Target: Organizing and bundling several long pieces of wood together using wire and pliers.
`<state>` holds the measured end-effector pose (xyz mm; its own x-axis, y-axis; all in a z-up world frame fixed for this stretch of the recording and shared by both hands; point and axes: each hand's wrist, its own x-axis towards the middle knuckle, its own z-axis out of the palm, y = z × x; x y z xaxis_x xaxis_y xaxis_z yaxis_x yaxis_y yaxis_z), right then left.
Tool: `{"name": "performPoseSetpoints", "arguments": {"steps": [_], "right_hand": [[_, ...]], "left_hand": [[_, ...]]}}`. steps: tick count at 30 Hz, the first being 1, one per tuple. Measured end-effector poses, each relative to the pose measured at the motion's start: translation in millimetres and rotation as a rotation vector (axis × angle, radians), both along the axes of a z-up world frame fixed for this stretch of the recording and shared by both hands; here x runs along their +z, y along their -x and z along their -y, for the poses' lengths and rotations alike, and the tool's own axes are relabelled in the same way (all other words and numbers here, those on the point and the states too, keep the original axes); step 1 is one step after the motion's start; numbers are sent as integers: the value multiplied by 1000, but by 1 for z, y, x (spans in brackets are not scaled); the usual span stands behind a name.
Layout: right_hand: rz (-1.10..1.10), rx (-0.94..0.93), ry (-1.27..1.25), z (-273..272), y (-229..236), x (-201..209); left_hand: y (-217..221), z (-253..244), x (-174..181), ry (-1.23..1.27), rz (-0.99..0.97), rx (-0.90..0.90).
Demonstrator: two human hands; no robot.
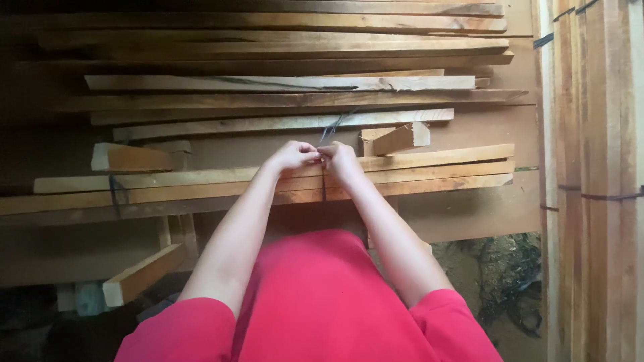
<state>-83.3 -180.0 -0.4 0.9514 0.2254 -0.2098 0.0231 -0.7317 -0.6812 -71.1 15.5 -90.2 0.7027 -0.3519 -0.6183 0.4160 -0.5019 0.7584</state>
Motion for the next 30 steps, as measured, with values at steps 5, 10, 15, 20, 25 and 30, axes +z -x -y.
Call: {"name": "performPoseSetpoints", "arguments": {"steps": [5,10,15,20,25,30], "right_hand": [[16,134,238,-5,-10,-7],[-191,251,341,4,-24,11],[-520,210,262,0,-34,69],[-456,222,279,-5,-28,42],[-317,78,309,-1,-20,-13],[-162,115,284,14,-22,32]], "left_hand": [[1,0,29,13,-33,21],[-3,-5,30,15,-26,24],[-4,-2,19,44,-28,46],[-4,-1,9,38,-47,46],[-3,-4,11,66,-27,69],[-5,-1,48,139,-124,119]]}}
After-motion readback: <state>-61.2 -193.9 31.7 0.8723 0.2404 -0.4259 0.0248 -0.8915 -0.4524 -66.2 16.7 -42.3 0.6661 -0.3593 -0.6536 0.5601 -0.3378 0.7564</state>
